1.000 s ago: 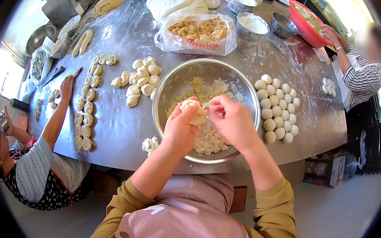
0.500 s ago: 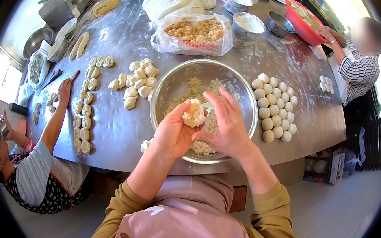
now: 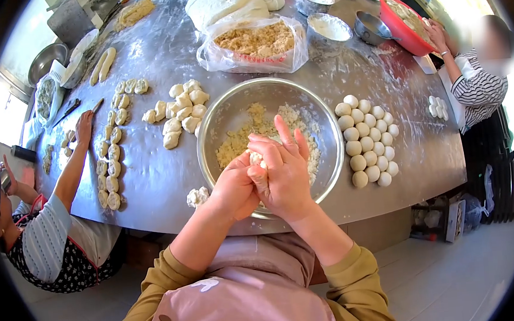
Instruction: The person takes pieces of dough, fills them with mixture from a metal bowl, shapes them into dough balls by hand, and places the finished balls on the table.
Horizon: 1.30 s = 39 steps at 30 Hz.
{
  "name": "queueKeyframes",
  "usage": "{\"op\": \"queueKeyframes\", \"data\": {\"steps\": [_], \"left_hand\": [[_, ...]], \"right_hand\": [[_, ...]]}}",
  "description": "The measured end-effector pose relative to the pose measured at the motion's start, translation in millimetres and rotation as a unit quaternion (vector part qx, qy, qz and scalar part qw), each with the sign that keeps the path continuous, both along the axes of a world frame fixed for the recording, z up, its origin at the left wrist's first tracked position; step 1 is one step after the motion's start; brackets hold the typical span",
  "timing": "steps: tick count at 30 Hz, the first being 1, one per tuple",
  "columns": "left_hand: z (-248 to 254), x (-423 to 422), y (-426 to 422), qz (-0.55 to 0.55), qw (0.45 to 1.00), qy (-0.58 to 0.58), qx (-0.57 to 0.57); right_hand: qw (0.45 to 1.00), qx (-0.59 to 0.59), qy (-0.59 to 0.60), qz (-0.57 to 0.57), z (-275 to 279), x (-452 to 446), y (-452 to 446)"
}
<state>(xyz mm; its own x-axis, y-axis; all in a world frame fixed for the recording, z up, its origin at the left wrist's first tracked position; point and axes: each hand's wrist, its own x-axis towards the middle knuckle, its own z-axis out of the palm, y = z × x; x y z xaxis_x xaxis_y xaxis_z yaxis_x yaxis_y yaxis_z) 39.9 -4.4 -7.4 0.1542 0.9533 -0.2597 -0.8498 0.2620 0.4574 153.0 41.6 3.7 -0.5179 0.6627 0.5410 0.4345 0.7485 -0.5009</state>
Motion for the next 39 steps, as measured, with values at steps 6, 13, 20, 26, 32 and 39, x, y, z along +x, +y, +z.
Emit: {"op": "queueKeyframes", "data": {"steps": [6, 13, 20, 26, 32, 39], "left_hand": [[9, 6, 1, -0.012, 0.998, -0.008, 0.058], [-4, 21, 5, 0.015, 1.000, -0.009, -0.018], [13, 24, -1, 0.065, 0.996, 0.007, 0.060], [-10, 15, 2, 0.158, 0.839, 0.457, 0.250], [-7, 7, 4, 0.234, 0.732, 0.567, 0.297], [9, -12, -3, 0.113, 0.825, 0.448, 0.325]], "right_hand": [[0.978, -0.112, 0.178, -0.002, -9, 0, 4], [0.988, 0.023, 0.084, -0.131, -4, -8, -11], [0.847, -0.312, 0.417, -0.108, -14, -7, 5], [0.801, -0.388, 0.455, -0.033, 0, -15, -8], [0.821, -0.430, 0.373, 0.049, 2, -19, -23], [0.909, -0.369, 0.184, -0.064, 26, -4, -8]]}}
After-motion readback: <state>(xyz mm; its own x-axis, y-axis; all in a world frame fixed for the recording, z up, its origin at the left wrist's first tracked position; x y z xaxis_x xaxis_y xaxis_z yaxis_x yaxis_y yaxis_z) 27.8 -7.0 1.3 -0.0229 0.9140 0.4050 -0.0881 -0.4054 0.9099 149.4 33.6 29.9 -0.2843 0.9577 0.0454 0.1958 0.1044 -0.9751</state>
